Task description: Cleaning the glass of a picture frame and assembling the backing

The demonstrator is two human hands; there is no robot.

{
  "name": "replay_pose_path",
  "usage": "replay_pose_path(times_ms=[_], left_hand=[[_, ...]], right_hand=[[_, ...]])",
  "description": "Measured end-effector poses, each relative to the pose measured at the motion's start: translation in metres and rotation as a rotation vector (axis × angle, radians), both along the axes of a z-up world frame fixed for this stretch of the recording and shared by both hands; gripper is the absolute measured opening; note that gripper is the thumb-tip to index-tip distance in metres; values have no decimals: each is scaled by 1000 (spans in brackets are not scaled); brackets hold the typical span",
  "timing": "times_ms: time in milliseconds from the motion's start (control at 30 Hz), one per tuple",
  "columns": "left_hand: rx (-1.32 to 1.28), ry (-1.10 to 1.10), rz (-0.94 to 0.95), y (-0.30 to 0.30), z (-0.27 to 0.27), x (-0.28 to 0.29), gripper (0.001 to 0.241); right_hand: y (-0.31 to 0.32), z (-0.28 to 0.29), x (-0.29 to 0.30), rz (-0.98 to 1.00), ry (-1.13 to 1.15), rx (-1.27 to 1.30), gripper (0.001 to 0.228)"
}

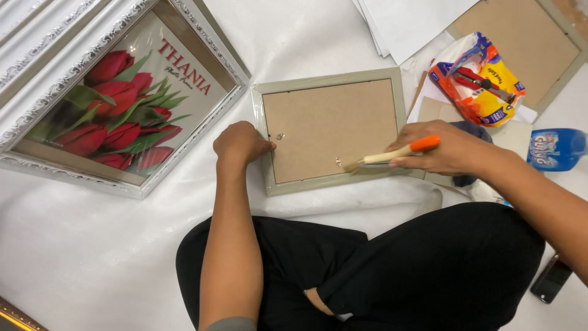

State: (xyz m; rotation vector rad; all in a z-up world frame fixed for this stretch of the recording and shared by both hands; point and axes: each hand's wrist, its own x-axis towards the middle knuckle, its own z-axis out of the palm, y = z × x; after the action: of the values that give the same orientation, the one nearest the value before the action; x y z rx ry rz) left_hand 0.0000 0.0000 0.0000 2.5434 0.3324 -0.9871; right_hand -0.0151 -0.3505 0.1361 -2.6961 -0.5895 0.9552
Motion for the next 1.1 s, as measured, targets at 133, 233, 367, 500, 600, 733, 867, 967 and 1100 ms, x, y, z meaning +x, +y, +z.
replay_pose_path(times_ms=[133, 233, 367, 500, 600, 733, 867, 967, 1100], left_hand=[[-8, -8, 2, -1, 2, 0, 42], [-7, 11, 18, -1, 4, 0, 44], [5, 9, 0, -1, 1, 0, 44], [-137, -29, 52, 1, 8, -4, 58], [-142, -26, 55, 1, 5, -2, 58], [-137, -10, 53, 1, 4, 0, 60], [-133, -18, 52, 3, 3, 0, 60], [-138, -24, 71, 7, 16, -1, 59], [-125, -98, 143, 13, 9, 2, 48]], right_hand=[[-39, 11, -7, -146, 36, -124, 33], [-43, 19, -8, -297, 67, -257, 31], [-39, 3, -4, -421, 12, -400, 55], [-46, -30, 12, -570, -138, -137, 38], [-57, -57, 59, -638, -281, -124, 50], [-49, -66, 104, -667, -417, 75, 39], [-16, -63, 109, -584, -614, 165, 25], [55, -37, 56, -489, -542, 352, 25], [128, -35, -20, -520, -48, 515, 32]])
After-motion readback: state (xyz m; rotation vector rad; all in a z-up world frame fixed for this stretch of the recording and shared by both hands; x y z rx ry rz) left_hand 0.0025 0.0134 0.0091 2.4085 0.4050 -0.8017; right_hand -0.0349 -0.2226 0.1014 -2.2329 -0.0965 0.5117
